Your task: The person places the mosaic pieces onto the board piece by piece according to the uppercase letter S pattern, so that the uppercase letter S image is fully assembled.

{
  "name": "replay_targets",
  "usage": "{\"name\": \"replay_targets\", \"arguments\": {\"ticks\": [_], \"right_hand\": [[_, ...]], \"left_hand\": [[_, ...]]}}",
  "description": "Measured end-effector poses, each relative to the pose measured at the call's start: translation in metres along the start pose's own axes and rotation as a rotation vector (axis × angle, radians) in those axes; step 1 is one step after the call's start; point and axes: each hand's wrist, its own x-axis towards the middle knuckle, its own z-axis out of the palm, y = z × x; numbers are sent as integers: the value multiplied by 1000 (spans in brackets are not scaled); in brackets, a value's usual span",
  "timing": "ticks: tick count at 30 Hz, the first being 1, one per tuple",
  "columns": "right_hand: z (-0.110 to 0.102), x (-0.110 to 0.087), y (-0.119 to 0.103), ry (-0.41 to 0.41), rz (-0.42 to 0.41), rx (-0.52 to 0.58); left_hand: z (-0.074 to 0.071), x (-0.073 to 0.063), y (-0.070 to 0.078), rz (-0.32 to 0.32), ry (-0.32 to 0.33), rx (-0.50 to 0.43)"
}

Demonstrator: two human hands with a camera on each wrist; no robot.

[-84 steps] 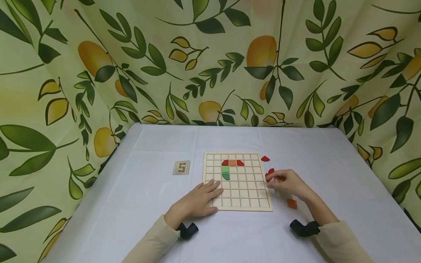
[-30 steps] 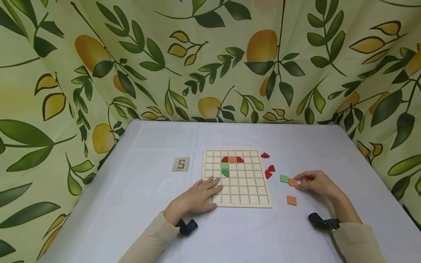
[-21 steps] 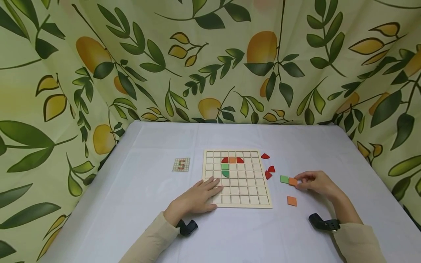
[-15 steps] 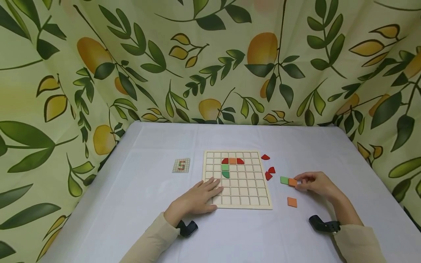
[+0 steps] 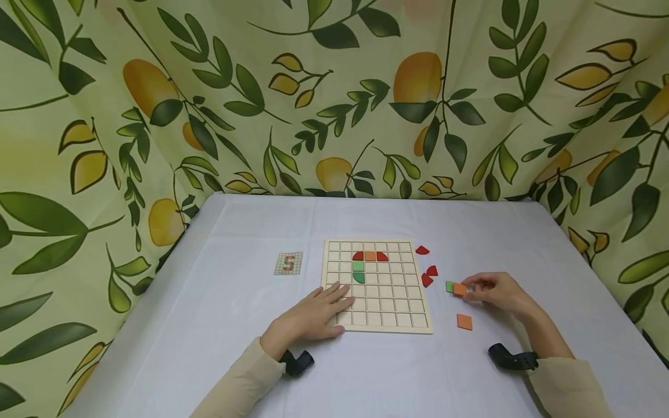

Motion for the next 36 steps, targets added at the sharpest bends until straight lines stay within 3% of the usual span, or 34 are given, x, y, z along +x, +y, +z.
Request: {"name": "replay_targets", "arguments": {"ticks": [10,20,36], "right_hand": [[9,6,-12,-26,-39,2],[19,12,-28,-53,-95,41],[34,17,-49,-61,-110,80]], "left_hand": [[0,0,-1,-2,-1,-56],[-1,-1,0,0,7,-41],[1,-1,-1,3,22,-37]]}}
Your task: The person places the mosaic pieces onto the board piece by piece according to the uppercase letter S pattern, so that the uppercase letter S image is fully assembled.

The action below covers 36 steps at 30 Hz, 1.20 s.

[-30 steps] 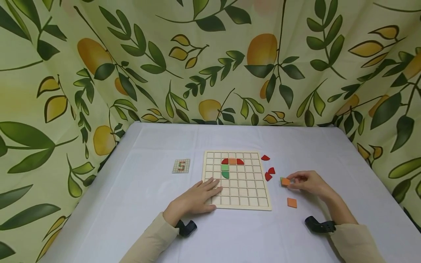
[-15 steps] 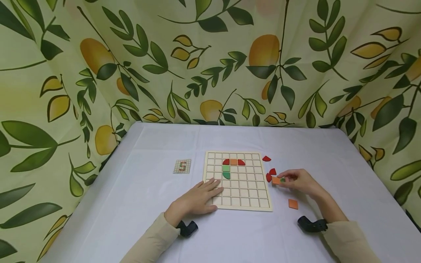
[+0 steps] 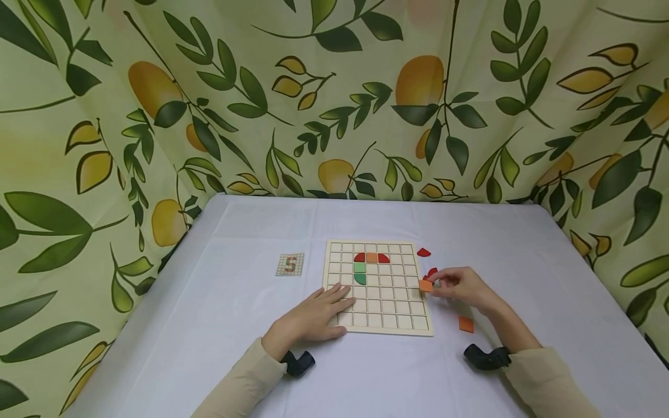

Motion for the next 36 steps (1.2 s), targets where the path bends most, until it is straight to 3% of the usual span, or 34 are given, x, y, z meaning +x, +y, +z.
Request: {"name": "replay_targets", "arguments": {"ticks": [15,22,30,36], "right_hand": [[20,5,-21,-17,-17,58],[29,9,-27,-31,-67,93],[43,17,-33,-33,-23,86],[47,24,-36,-41,-81,95]], "left_hand": [[3,2,0,-6,12,21],[4,2,-1,-8,5,12],[4,1,0,-20,-4,9],[2,2,2,-28,-10,8]]}}
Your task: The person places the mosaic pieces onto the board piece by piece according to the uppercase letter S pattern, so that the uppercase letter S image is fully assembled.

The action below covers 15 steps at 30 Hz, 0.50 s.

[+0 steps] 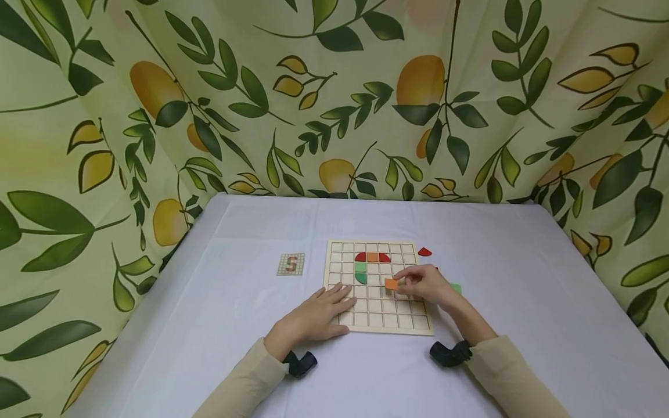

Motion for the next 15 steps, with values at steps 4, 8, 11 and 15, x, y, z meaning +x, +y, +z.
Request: {"name": "replay_targets", "arguments": {"ticks": [4,8,11,15], "right_hand": [[5,5,-4,0,5,3],[11,11,-9,2,13,-10],[15,16,-10,7,18,-14],[20,22,-10,19,40,-19]], "left_hand": [[-1,0,1,-3,-6,6],[-1,1,1,-4,-11,17],[-1,1,1,-1,-7,27],[0,1,1,-2,-5,35]]}}
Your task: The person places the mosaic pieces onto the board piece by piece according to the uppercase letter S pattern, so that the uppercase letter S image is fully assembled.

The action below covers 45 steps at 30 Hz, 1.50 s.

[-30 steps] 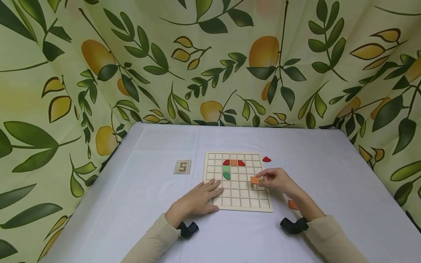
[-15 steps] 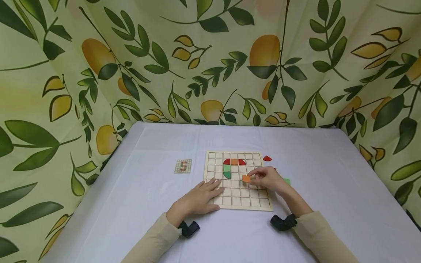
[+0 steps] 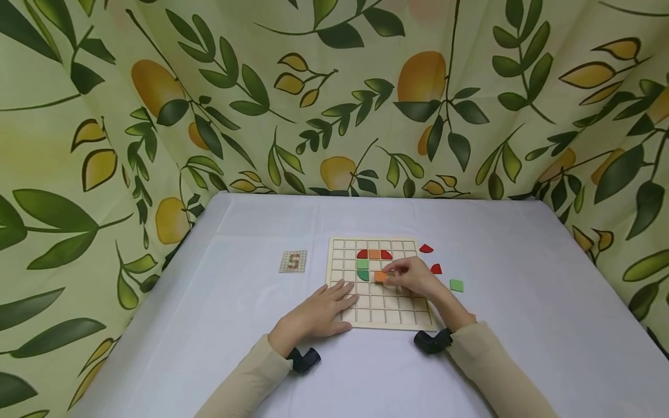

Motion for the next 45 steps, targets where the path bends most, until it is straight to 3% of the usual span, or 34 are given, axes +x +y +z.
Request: {"name": "replay_targets", "arguments": {"ticks": [20,34,45], "right_hand": [[10,13,0,53,41,-28],[11,10,-8,74,56,-71],[11,8,-8,59,88,-24]], "left_hand": [[-1,1,0,1,-11,-14],[-1,3,-1,8,-3,-35],[-2,1,-2,12,-12,-58]]}}
